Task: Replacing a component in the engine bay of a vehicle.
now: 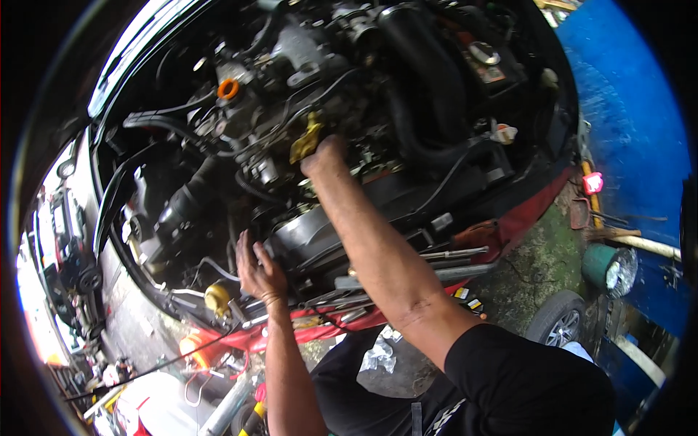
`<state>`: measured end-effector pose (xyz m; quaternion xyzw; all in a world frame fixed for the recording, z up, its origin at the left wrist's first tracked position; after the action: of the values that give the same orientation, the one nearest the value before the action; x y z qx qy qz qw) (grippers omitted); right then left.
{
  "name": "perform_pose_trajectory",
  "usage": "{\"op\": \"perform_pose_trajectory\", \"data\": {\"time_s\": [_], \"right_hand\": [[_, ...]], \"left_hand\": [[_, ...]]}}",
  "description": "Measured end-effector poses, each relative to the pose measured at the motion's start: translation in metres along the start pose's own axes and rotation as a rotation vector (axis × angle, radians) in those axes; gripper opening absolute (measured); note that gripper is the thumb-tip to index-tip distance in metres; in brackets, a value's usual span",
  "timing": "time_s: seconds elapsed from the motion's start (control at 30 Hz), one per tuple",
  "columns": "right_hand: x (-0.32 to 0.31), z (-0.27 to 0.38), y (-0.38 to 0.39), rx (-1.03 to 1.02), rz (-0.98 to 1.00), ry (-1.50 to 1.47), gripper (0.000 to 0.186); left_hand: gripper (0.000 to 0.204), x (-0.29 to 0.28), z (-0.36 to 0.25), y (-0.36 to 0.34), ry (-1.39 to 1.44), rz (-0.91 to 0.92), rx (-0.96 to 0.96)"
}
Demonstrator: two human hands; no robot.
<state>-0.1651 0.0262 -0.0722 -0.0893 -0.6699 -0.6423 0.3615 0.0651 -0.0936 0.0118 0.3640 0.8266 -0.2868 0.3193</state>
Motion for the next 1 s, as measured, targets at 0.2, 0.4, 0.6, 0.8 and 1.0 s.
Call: {"op": "perform_pose_trajectory", "data": {"time_s": [0.2,0.4,0.6,0.8,1.0], "right_hand": [[-0.011,-0.009,0.129,-0.048,0.217,0.419,0.047],[-0.095,0.052,0.268,-0.715,0.562,1.41,0.041],[-0.206,0.08,0.333,-0.516,0.916,1.626,0.042],[-0.286,0.145,0.337,-0.522,0.893,1.909,0.046],[-0.276,0.198,0.334,-0.442,0.855,1.774,0.045]], "left_hand": [[0.046,-0.028,0.025,-0.002,-0.126,0.025,0.032],[0.042,-0.008,0.017,-0.002,-0.068,0.023,-0.031],[0.048,-0.009,0.004,-0.002,-0.055,-0.021,-0.072],[0.05,-0.041,-0.017,0.001,0.142,-0.092,0.04],[0.066,0.011,-0.121,0.252,1.081,0.326,-0.814]]}}
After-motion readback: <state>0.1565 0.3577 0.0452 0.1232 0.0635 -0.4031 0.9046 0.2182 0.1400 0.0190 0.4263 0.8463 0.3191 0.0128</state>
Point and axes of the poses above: each hand's wrist, its own y-axis away from the middle knuckle, its own x-axis out of the palm, z = x × y, the point moved 5 cm from there along -y, towards the middle knuckle, and after that the axes turned 12 degrees about y, right-handed, at the moved point
